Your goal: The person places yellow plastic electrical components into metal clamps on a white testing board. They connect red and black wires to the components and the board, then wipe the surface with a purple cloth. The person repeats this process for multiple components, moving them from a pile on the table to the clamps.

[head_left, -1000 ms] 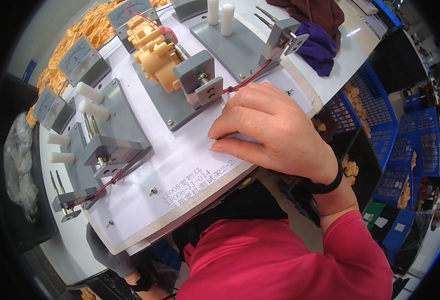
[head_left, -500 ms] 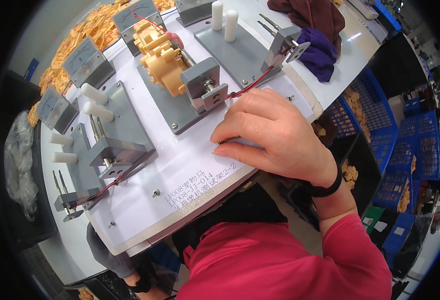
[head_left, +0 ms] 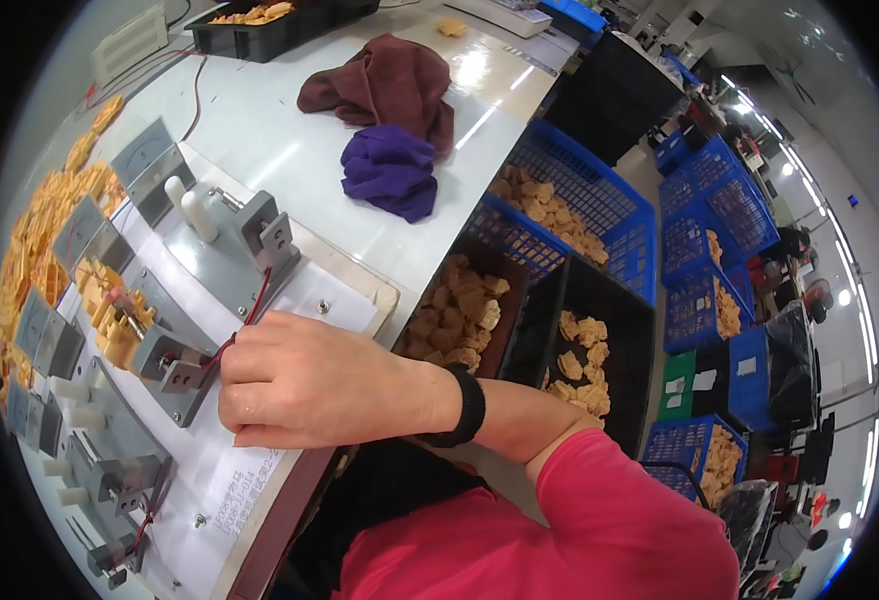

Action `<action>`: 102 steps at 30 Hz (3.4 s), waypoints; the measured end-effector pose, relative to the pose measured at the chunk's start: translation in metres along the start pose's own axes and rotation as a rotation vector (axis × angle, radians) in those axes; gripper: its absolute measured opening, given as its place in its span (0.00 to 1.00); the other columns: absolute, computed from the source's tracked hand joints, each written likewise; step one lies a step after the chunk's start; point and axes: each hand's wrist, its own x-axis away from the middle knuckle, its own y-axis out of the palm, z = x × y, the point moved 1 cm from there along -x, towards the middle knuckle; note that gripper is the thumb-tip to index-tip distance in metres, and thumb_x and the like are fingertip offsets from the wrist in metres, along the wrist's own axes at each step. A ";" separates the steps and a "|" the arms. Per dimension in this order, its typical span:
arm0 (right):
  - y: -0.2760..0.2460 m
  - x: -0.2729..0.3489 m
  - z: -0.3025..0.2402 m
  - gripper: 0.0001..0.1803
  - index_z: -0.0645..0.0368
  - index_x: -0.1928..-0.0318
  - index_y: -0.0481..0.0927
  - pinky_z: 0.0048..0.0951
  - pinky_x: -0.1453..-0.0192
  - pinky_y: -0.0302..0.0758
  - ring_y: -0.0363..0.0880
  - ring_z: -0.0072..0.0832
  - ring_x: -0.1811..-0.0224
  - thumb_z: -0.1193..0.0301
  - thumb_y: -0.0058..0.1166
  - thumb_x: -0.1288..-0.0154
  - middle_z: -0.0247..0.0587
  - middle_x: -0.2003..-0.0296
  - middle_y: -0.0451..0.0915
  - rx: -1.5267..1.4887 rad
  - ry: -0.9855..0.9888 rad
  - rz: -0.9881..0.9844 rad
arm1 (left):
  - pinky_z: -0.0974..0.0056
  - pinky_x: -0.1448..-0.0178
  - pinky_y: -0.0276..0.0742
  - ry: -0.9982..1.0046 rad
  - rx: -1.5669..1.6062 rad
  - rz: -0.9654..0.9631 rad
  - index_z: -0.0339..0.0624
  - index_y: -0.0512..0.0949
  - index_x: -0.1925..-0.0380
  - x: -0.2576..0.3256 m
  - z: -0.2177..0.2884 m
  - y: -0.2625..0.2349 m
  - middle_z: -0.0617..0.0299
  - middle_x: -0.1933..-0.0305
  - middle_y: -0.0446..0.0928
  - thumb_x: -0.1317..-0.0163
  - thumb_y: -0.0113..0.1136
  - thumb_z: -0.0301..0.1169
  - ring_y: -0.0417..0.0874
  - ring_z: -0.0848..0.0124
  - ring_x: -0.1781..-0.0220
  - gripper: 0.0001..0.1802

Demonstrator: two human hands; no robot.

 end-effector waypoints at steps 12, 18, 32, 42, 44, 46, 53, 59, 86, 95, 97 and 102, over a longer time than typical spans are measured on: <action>0.002 0.001 -0.003 0.06 0.50 0.71 0.79 0.34 0.51 0.71 0.76 0.32 0.59 0.67 0.64 0.44 0.32 0.68 0.74 0.003 0.028 0.030 | 0.56 0.41 0.80 0.020 -0.004 -0.004 0.35 0.81 0.46 -0.001 -0.005 -0.001 0.49 0.49 0.84 0.32 0.66 0.37 0.84 0.57 0.47 0.20; -0.001 0.002 -0.002 0.09 0.51 0.66 0.77 0.36 0.53 0.71 0.75 0.34 0.60 0.67 0.66 0.42 0.33 0.66 0.73 -0.007 0.021 -0.005 | 0.57 0.41 0.80 -0.012 0.027 -0.003 0.33 0.81 0.47 0.001 0.004 0.001 0.49 0.49 0.84 0.33 0.67 0.35 0.84 0.57 0.48 0.20; -0.008 -0.010 -0.010 0.11 0.54 0.66 0.84 0.35 0.54 0.74 0.79 0.35 0.64 0.75 0.73 0.51 0.34 0.68 0.80 0.018 0.103 -0.109 | 0.60 0.37 0.73 -0.128 0.210 -0.146 0.29 0.72 0.39 0.000 -0.004 0.001 0.52 0.42 0.77 0.37 0.59 0.27 0.78 0.64 0.44 0.25; -0.011 -0.012 -0.010 0.09 0.54 0.64 0.82 0.35 0.55 0.73 0.78 0.36 0.62 0.72 0.69 0.44 0.35 0.67 0.77 -0.001 0.124 -0.158 | 0.69 0.52 0.73 -0.098 0.181 -0.082 0.30 0.74 0.41 0.004 0.003 0.002 0.59 0.55 0.78 0.30 0.52 0.22 0.74 0.75 0.60 0.18; -0.012 -0.013 -0.012 0.09 0.55 0.64 0.83 0.35 0.55 0.73 0.78 0.36 0.62 0.72 0.69 0.44 0.35 0.68 0.77 -0.015 0.130 -0.157 | 0.67 0.47 0.74 -0.147 0.194 -0.102 0.31 0.73 0.40 0.005 -0.006 -0.002 0.57 0.48 0.78 0.35 0.60 0.25 0.76 0.73 0.55 0.23; -0.012 -0.013 -0.013 0.10 0.57 0.64 0.84 0.36 0.53 0.74 0.78 0.37 0.62 0.76 0.69 0.48 0.37 0.68 0.79 -0.026 0.155 -0.163 | 0.68 0.49 0.73 -0.128 0.187 -0.083 0.31 0.73 0.40 0.004 -0.006 -0.001 0.58 0.49 0.78 0.35 0.59 0.25 0.75 0.74 0.57 0.23; -0.010 -0.015 -0.013 0.07 0.59 0.65 0.83 0.36 0.53 0.74 0.78 0.39 0.62 0.78 0.66 0.46 0.39 0.68 0.79 -0.026 0.179 -0.177 | 0.70 0.56 0.72 -0.046 0.134 -0.051 0.29 0.75 0.43 0.003 0.007 0.002 0.59 0.58 0.78 0.29 0.50 0.21 0.71 0.76 0.64 0.16; -0.009 -0.015 -0.013 0.06 0.59 0.65 0.82 0.37 0.52 0.73 0.77 0.39 0.61 0.77 0.65 0.44 0.39 0.68 0.79 -0.002 0.174 -0.166 | 0.70 0.60 0.71 -0.065 0.143 -0.046 0.28 0.75 0.44 0.001 0.009 0.002 0.62 0.63 0.77 0.29 0.51 0.22 0.70 0.78 0.67 0.15; -0.008 -0.018 -0.019 0.23 0.57 0.42 0.74 0.33 0.49 0.77 0.80 0.31 0.56 0.67 0.65 0.36 0.43 0.58 0.80 -0.300 0.284 0.202 | 0.68 0.44 0.73 0.650 0.160 -0.285 0.41 0.78 0.43 -0.094 0.225 -0.045 0.63 0.51 0.79 0.37 0.61 0.22 0.77 0.77 0.52 0.21; -0.002 -0.020 -0.027 0.14 0.61 0.53 0.79 0.29 0.58 0.79 0.81 0.29 0.65 0.69 0.65 0.36 0.42 0.62 0.82 -0.519 0.259 0.232 | 0.56 0.36 0.73 1.222 -0.539 -0.728 0.51 0.78 0.43 -0.141 0.320 0.064 0.56 0.44 0.78 0.51 0.70 0.31 0.77 0.55 0.40 0.31; 0.001 -0.018 -0.025 0.14 0.62 0.54 0.79 0.29 0.58 0.79 0.81 0.29 0.65 0.69 0.65 0.36 0.42 0.62 0.82 -0.520 0.224 0.250 | 0.57 0.37 0.73 1.202 -0.614 -0.773 0.51 0.80 0.47 -0.139 0.324 0.078 0.58 0.46 0.78 0.51 0.70 0.31 0.77 0.56 0.41 0.27; 0.000 -0.019 -0.023 0.15 0.62 0.54 0.79 0.29 0.57 0.80 0.82 0.29 0.64 0.68 0.66 0.36 0.42 0.61 0.82 -0.524 0.171 0.302 | 0.56 0.42 0.74 1.291 -0.717 -0.683 0.51 0.81 0.57 -0.142 0.328 0.092 0.62 0.52 0.78 0.51 0.69 0.30 0.78 0.58 0.44 0.18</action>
